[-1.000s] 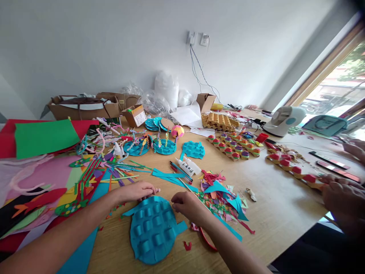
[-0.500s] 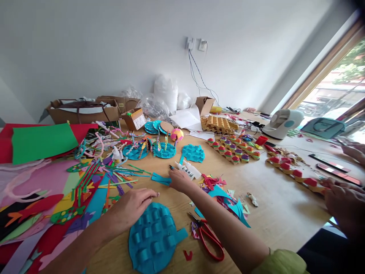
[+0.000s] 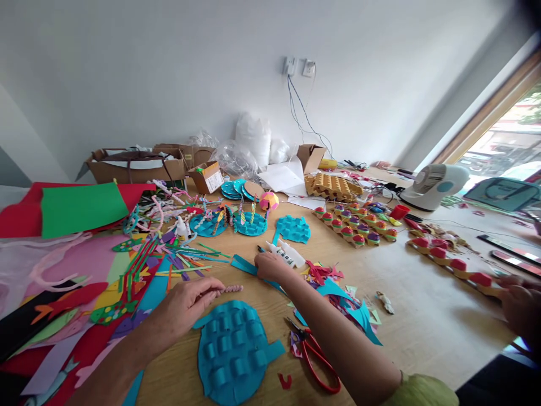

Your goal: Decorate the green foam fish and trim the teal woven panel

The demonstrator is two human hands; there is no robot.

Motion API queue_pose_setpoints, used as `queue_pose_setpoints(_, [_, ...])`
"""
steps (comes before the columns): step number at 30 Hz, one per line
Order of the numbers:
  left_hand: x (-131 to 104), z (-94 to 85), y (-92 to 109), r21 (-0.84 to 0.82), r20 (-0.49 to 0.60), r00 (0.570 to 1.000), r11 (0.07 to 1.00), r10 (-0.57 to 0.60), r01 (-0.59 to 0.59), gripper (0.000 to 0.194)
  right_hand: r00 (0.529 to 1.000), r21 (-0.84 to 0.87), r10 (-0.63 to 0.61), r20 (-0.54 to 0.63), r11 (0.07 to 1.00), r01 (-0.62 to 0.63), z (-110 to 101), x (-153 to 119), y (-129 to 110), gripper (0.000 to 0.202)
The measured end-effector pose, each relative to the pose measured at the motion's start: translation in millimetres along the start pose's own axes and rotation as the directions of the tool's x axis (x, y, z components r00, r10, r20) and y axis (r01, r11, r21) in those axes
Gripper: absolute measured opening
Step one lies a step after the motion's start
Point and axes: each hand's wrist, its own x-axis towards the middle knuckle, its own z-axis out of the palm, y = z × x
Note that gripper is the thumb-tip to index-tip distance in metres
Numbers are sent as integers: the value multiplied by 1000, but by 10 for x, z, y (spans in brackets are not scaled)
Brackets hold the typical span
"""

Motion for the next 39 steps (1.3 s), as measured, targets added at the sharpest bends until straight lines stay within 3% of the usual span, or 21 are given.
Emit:
queue_pose_setpoints(11, [-67, 48, -43, -139, 17, 997, 987, -75, 77, 27, 991, 50, 26, -128, 999, -19, 153, -56, -46, 22])
queue_pose_setpoints(20, [-78, 85, -206, -213, 47, 995, 972, -89, 97, 29, 940, 92, 90, -328, 994, -63, -4, -86, 32, 28])
queue_pose_setpoints(25, [-99, 112, -173, -238, 55, 994, 966, -93, 103, 29, 966, 75, 93, -242, 994, -77, 101, -50, -51, 19])
queue_pose_setpoints(31, [-107, 116, -143, -241, 76, 993, 964, -96, 111, 29, 983, 69, 94, -157, 994, -84, 214, 9, -42, 24])
queue_pose_setpoints(39, [-104, 117, -173, -267, 87, 991, 956, -105, 125, 28, 973, 116, 73, -218, 992, -49, 104, 33, 96, 24])
